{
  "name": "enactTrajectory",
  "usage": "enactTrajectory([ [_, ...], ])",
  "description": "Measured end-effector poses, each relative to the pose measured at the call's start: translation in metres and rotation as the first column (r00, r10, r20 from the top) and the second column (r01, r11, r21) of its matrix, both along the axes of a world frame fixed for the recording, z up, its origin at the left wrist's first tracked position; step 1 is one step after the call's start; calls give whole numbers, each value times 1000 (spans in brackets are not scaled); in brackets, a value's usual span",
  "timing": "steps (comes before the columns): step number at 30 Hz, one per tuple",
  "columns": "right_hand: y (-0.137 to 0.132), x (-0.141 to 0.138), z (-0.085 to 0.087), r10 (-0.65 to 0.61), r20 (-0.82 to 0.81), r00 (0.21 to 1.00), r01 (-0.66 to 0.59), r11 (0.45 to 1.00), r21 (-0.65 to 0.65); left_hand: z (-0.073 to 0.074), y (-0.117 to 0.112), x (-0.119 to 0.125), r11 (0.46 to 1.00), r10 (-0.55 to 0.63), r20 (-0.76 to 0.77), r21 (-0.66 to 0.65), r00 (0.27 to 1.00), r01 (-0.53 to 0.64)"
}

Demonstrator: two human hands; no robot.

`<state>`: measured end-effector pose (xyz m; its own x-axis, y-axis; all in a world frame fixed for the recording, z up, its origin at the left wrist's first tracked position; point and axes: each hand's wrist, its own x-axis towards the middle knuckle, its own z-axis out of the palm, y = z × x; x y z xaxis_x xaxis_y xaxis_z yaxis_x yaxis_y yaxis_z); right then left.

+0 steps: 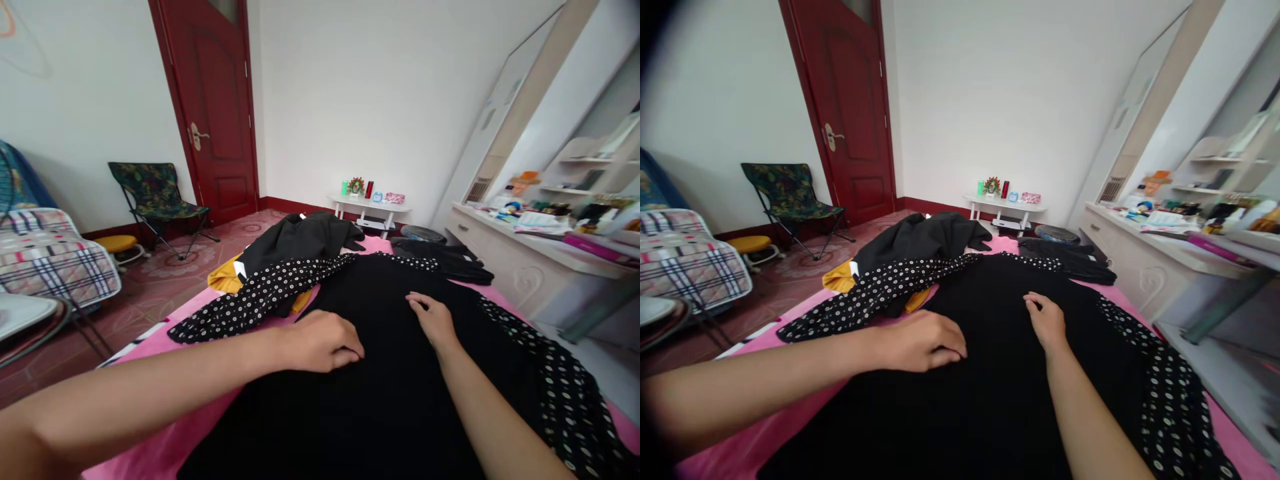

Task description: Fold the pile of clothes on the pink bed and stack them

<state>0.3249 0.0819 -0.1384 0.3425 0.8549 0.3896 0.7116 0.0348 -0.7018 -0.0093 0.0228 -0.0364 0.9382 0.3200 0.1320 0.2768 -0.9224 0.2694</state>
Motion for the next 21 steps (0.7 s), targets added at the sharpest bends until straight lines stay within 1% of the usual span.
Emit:
enactTrajectory([
  [1, 0, 0, 0, -2, 5, 1000, 2, 1000, -2, 5, 1, -22, 991, 91, 72, 93, 993, -97],
  [2, 0, 0, 0, -6, 14, 1000, 6, 1000, -6, 8, 4, -43, 959, 188, 142, 188, 972, -213],
  [3, 1, -1, 0, -12, 27, 1000, 13, 1000, -9, 10, 8, -63, 906, 289, 202, 259, 936, -336],
  [4, 1, -1, 0, -21, 39, 999, 22, 1000, -13, 10, 13, -81, 843, 381, 254, 300, 889, -447],
  [5, 1, -2, 1, -31, 50, 998, 32, 999, -18, 9, 18, -97, 785, 453, 292, 317, 843, -532],
  [6, 2, -3, 1, -41, 59, 997, 42, 999, -23, 7, 22, -111, 745, 503, 305, 322, 809, -584],
  [7, 2, -4, 3, -50, 66, 997, 52, 998, -28, 4, 26, -121, 720, 535, 302, 325, 789, -613],
  [9, 1, -7, 6, -60, 79, 995, 63, 997, -38, -2, 30, -133, 709, 559, 254, 348, 789, -614],
  [11, -2, -12, 10, -70, 86, 994, 73, 997, -39, -6, 30, -133, 720, 561, 188, 370, 806, -587],
  [13, -5, -15, 14, -94, 67, 993, 95, 995, -22, -2, 28, -126, 740, 573, 126, 344, 810, -577],
  [14, -7, -16, 15, -113, 36, 993, 114, 994, -4, 3, 28, -121, 748, 590, 101, 307, 801, -589],
  [16, -9, -16, 17, -159, -72, 985, 163, 985, 53, 22, 32, -111, 743, 642, 61, 196, 764, -640],
  [18, -8, -14, 22, -193, -226, 955, 226, 965, 134, 49, 41, -101, 725, 688, 12, 37, 726, -688],
  [19, -7, -14, 27, -203, -315, 927, 267, 948, 174, 65, 48, -96, 708, 704, -15, -58, 710, -704],
  [20, -6, -14, 36, -206, -410, 889, 311, 928, 206, 81, 56, -89, 683, 718, -39, -155, 695, -714],
  [21, -6, -16, 48, -196, -504, 841, 351, 907, 233, 96, 65, -80, 647, 738, -39, -242, 674, -723],
])
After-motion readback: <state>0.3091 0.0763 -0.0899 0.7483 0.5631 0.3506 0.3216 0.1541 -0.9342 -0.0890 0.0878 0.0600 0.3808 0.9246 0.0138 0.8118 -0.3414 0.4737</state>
